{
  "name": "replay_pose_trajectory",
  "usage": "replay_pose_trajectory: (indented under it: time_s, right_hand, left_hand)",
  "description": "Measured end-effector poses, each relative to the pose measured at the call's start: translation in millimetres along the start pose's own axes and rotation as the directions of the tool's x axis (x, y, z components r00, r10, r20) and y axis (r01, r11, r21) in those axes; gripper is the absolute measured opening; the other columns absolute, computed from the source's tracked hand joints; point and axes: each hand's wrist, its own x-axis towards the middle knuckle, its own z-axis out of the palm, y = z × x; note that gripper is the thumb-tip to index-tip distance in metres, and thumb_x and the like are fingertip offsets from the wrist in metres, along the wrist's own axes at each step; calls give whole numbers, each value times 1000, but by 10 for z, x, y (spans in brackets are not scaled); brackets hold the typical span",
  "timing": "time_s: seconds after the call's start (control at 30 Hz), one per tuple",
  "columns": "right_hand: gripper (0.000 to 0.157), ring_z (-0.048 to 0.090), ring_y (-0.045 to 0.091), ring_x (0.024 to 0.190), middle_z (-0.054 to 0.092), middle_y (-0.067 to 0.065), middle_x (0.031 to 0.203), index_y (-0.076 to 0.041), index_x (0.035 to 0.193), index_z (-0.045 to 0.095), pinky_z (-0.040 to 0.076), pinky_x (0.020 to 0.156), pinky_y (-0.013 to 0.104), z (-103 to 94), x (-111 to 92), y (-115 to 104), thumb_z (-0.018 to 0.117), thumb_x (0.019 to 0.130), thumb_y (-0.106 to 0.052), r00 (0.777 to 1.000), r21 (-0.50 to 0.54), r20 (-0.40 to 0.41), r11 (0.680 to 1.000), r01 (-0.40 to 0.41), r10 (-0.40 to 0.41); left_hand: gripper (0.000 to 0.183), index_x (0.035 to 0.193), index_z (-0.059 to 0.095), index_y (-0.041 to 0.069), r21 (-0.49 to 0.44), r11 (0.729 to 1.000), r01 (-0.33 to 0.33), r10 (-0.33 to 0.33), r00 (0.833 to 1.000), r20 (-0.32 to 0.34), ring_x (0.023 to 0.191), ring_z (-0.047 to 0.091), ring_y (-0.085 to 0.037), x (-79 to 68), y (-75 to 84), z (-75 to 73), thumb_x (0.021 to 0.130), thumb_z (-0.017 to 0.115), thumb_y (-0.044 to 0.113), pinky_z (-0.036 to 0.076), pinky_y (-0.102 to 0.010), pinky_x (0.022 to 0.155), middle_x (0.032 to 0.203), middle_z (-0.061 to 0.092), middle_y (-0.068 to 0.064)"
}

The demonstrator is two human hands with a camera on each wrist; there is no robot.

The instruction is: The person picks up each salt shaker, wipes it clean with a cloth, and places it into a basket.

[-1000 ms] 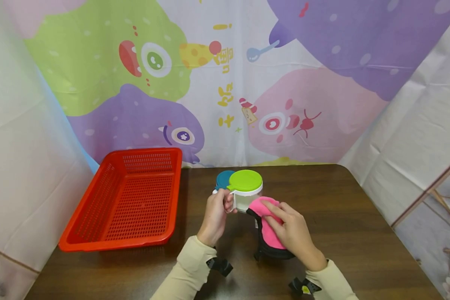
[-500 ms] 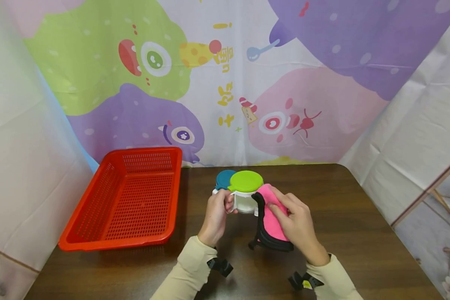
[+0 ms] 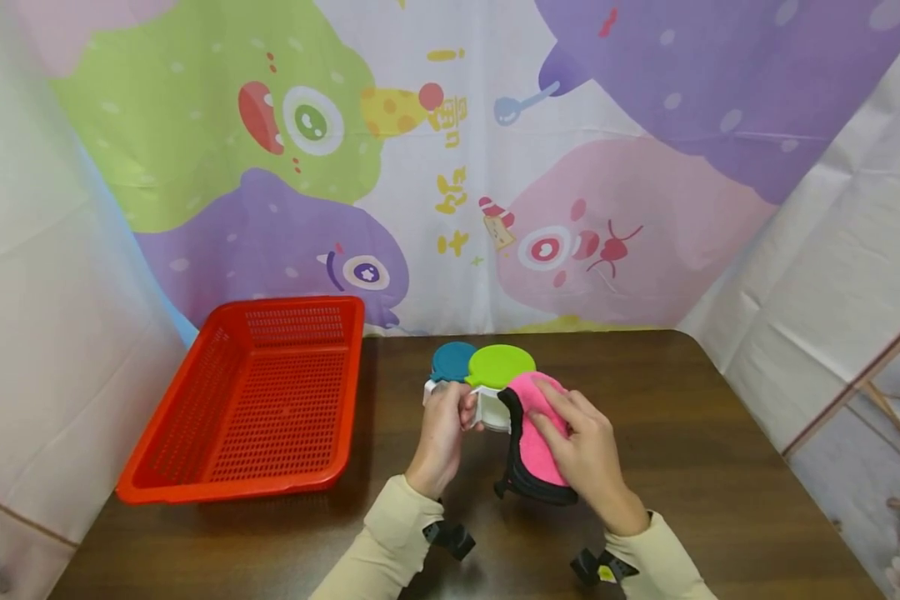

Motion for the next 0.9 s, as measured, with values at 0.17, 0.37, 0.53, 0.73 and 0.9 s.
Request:
replay_pose_trajectory:
  time_s: [0.17,0.37,0.53,0.73,0.9]
  right_hand:
    - [48,35,3,61,49,1,70,-4,118,69,29,50,12,2,-13,14,81,71,-1,999,21,12,999,-34,33]
    - [46,39,4,62,55,1,72,-2,115,70,32,52,13,-3,-21,31,80,71,0,998,50,21,997,-64,63]
    - [47,40,4,62,56,1,72,-3,118,69,32,51,13,-17,-15,48,80,72,-1,996,70,38,994,-80,77]
    - [49,44,4,65,60,2,75,-6,121,68,35,53,14,-33,-26,65,79,73,0,994,102,60,990,-100,94]
    - [48,44,3,65,62,1,77,-8,121,68,35,52,15,-47,-26,62,77,75,0,992,126,75,986,-113,104]
  left_hand:
    - [29,61,38,10,-11,1000,-8,8,1000,9,49,31,-9,0,11,-19,90,37,8,41,-25,54,51,31,6]
    - [27,62,39,10,0,1000,-14,14,1000,-2,50,33,-9,-11,9,-51,89,38,8,42,-25,54,53,33,5]
    - [26,62,39,12,4,1000,-18,18,1000,-16,49,32,-8,-25,23,-65,87,38,9,41,-26,54,53,33,6]
    - [28,58,37,12,15,1000,-9,9,1000,-13,49,30,-9,-36,14,-96,86,38,8,40,-27,55,50,32,6]
    - [29,58,37,10,21,1000,4,-3,1000,-11,49,30,-11,-53,-1,-125,87,37,8,40,-29,56,50,32,5]
